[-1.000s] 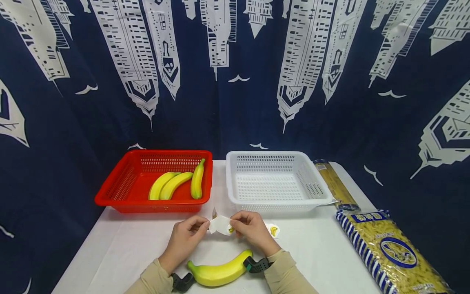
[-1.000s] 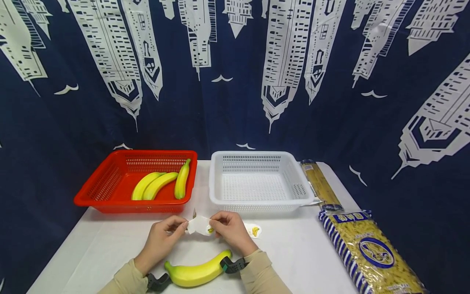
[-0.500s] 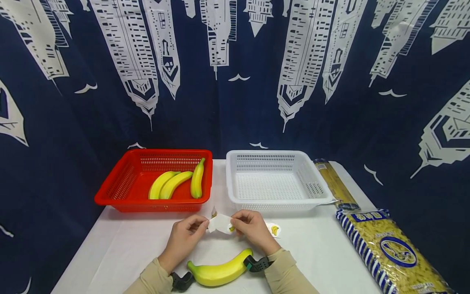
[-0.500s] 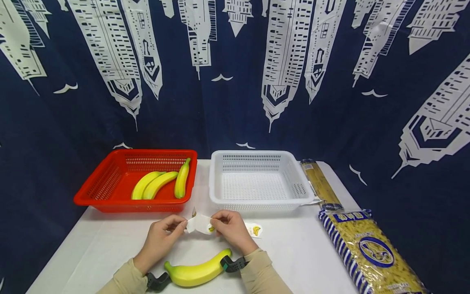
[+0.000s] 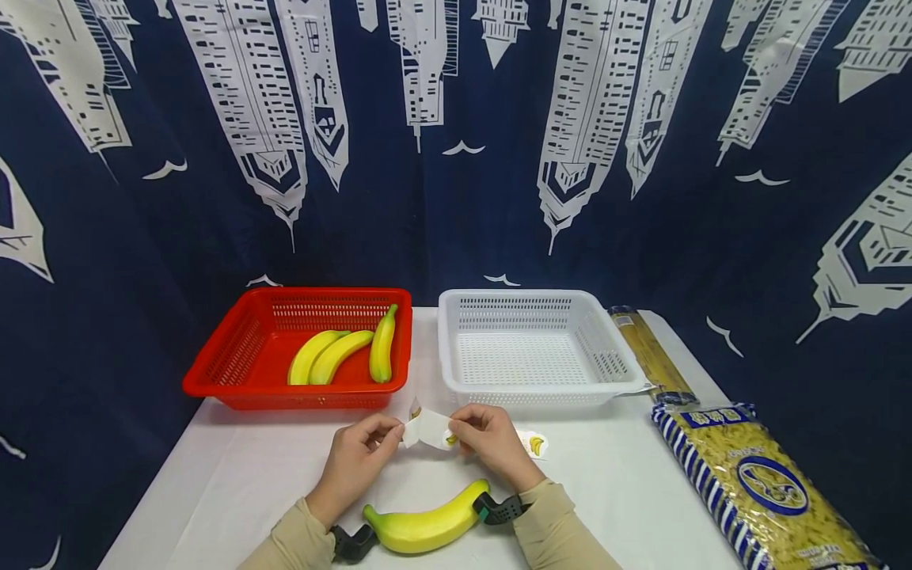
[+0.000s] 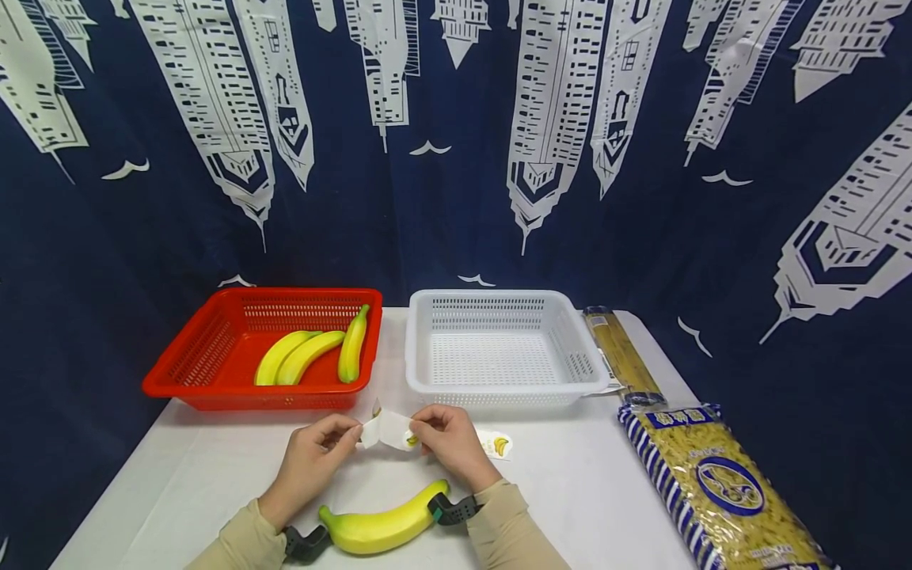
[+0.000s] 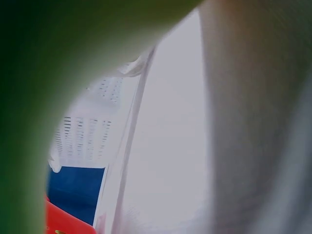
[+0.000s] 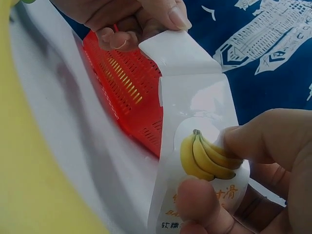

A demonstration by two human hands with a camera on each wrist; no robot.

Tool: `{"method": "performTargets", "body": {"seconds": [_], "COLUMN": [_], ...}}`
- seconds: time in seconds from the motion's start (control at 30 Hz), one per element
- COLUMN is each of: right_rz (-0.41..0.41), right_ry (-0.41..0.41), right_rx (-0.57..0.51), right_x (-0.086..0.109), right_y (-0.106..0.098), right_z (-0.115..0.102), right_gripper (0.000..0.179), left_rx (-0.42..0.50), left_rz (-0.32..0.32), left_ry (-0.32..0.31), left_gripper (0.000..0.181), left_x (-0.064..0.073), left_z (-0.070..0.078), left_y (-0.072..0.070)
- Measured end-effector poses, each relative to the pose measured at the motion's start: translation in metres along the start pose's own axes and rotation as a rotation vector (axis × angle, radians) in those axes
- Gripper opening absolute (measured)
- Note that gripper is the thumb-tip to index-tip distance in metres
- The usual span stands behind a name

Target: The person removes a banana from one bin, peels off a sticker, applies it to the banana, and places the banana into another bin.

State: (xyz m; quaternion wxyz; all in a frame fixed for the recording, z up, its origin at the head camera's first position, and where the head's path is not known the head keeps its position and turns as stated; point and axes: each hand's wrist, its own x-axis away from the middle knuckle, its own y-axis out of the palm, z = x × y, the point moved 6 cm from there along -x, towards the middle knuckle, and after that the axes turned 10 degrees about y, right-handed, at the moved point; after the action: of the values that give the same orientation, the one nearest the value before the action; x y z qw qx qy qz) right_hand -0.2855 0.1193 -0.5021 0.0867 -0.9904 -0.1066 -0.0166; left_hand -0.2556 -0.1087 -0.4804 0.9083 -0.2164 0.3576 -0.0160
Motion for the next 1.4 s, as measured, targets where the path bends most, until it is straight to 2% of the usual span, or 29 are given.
{"method": "performTargets", "body": {"seconds": [0.33, 0.7, 1.4], "right_rz": [0.024, 0.062, 0.157], "right_ry": [0.013, 0.022, 0.089], "right_rx": [0.011, 0.021, 0.011], "right_x": [-0.0006, -0.0022, -0.0023], "right_y": [-0.0009, -0.0027, -0.009], "right_z": [0.0005, 0.003, 0.0074], "right_gripper": [0.012, 0.011, 0.01], "left_rx": [0.006, 0.021, 0.034], "left_rz": [0.013, 0.039, 0.031], "left_ry": [0.013, 0.021, 0.016], "left_gripper": [0.019, 0.015, 0.013], "left_x": [-0.0001, -0.0008, -0.0002], "left_z": [-0.0007, 0.0011, -0.0004], "left_y": [-0.0007, -0.0024, -0.0023]}}
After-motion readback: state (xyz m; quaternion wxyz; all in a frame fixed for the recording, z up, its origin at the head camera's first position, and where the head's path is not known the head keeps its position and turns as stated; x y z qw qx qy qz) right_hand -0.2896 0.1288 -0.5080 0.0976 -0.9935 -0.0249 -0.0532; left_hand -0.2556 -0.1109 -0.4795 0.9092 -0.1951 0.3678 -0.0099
